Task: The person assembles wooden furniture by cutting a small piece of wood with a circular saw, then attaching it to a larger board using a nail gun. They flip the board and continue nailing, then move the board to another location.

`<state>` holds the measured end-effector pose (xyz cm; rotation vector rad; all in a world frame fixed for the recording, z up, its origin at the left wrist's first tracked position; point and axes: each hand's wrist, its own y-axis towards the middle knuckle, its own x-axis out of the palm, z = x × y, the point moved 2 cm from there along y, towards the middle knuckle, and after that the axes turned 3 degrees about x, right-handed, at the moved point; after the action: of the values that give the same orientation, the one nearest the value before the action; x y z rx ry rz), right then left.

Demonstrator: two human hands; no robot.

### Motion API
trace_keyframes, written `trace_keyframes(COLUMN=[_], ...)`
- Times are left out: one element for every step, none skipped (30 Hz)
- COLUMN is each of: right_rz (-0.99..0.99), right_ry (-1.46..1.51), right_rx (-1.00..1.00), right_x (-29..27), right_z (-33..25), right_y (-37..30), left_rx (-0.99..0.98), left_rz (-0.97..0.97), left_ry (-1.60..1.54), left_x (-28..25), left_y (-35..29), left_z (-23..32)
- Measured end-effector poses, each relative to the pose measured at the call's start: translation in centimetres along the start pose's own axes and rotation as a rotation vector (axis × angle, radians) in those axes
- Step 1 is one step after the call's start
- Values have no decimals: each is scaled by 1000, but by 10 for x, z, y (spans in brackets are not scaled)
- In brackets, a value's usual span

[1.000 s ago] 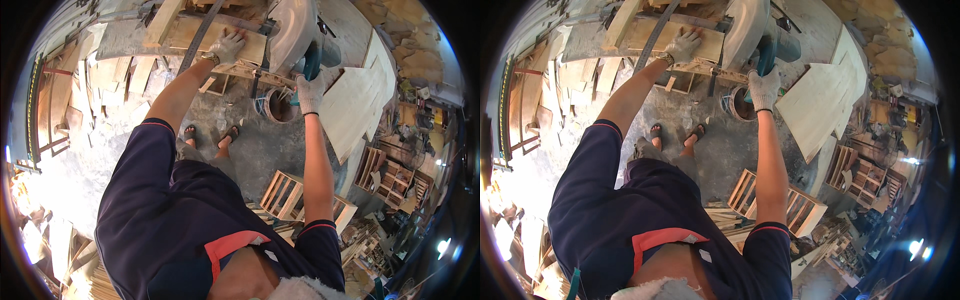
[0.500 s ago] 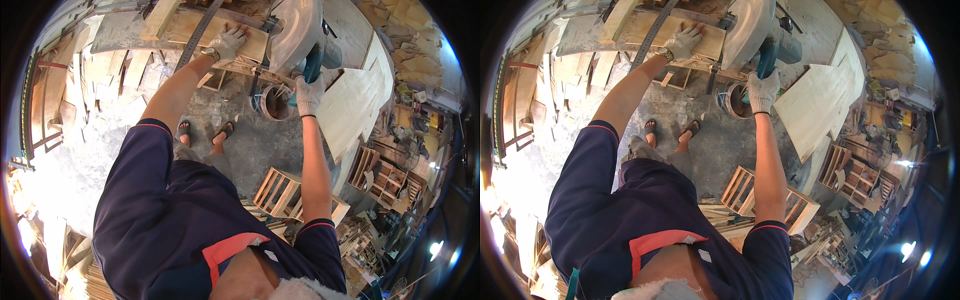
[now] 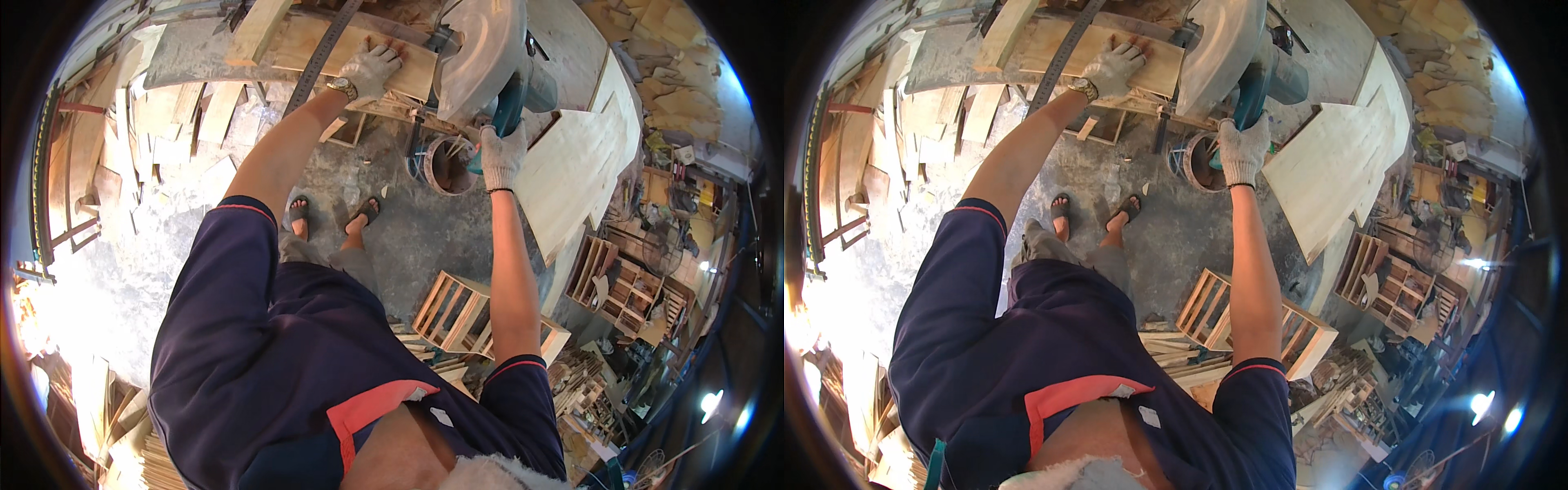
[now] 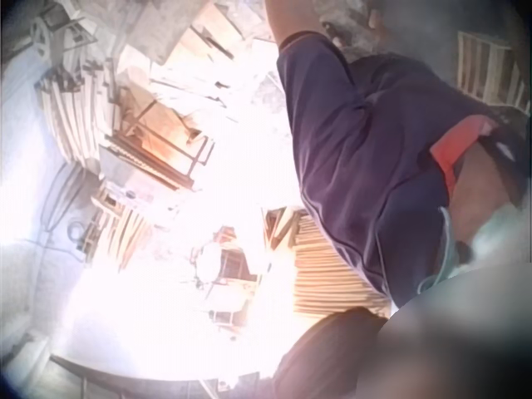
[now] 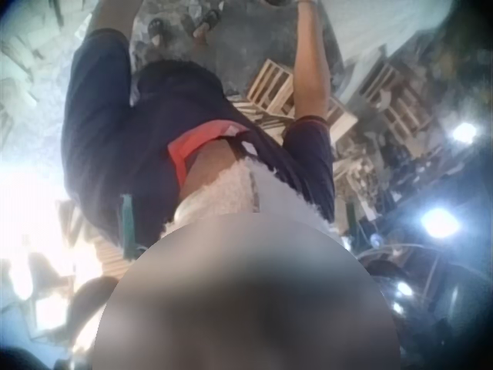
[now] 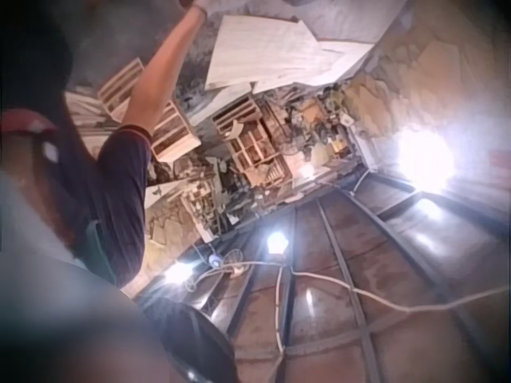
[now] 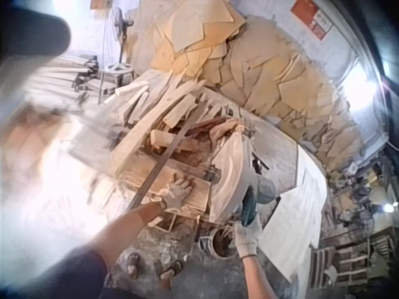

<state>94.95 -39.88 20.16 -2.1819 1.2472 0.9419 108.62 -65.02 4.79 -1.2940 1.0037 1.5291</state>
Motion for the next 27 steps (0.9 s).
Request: trace_keyframes(right_rz=[6, 11, 6, -1, -15, -14, -19, -24, -20, -18, -22, -11, -3, 1, 5, 8, 17, 11, 12, 14, 22, 29, 34, 38, 38, 37, 59], right_ry=[-8, -18, 30, 77, 121, 135, 149, 163, 155, 153, 157, 141, 138, 135, 151, 166, 168, 182, 185, 188, 167, 145, 124, 122, 123, 123, 97], right_rx=[-7, -12, -10, -8, 22, 5, 8, 11, 12, 4, -7, 3, 8, 15, 10, 7, 22, 2, 2, 3, -10, -22, -14, -31, -30, -29, -44], right_x=[0, -1, -1, -1, -2, -2, -3, -4, -4, -4, -4, -4, -2, -1, 1, 2, 3, 4, 5, 5, 5, 5, 5, 5, 6, 6, 7], right_z=[-1, -2, -3, -4, -5, -7, -8, -8, -8, -8, -8, -7, -6, -4, -3, -1, 1, 2, 4, 5, 6, 7, 8, 8, 8, 7, 6], right_y=[1, 0, 1, 0, -1, -2, -2, -3, -4, -5, -6, -6, -6, -6, -6, -6, -5, -4, -4, -3, -2, -2, -2, -1, -2, -2, -3], left_rx=[2, 5, 5, 7, 10, 13, 8, 3, -1, 3, 5, 8, 16, 22, 30, 24, 17, 10, 7, 6, 1, 1, 1, 0, 7, 13, 13], left_rz=[9, 17, 15, 54, 78, 86, 81, 57, 33, 44, 56, 63, 79, 93, 104, 107, 110, 101, 99, 83, 65, 47, 23, 0, 45, 88, 116], left_ry=[1, 0, 7, 4, 2, -1, 4, 3, 1, 7, 13, 15, 7, 0, -9, 1, 9, 16, 8, -3, -1, -14, -19, -22, -1, 18, 40], left_x=[-1, -1, -1, -3, -3, -3, -4, -3, -3, -3, -3, -2, -1, -1, 0, 0, 0, 0, 0, -1, -1, -2, -2, -1, -2, -2, -2], left_y=[0, -1, -1, -2, -3, -3, -3, -2, -2, -1, -1, -2, -2, -3, -4, -4, -4, -4, -4, -3, -3, -3, -3, -3, -4, -6, -6], left_z=[0, 1, 0, 0, 1, 1, 1, 0, 1, 0, 0, 1, 0, 0, 0, 0, 1, 1, 1, 1, 1, 0, 1, 1, 1, 1, 1])
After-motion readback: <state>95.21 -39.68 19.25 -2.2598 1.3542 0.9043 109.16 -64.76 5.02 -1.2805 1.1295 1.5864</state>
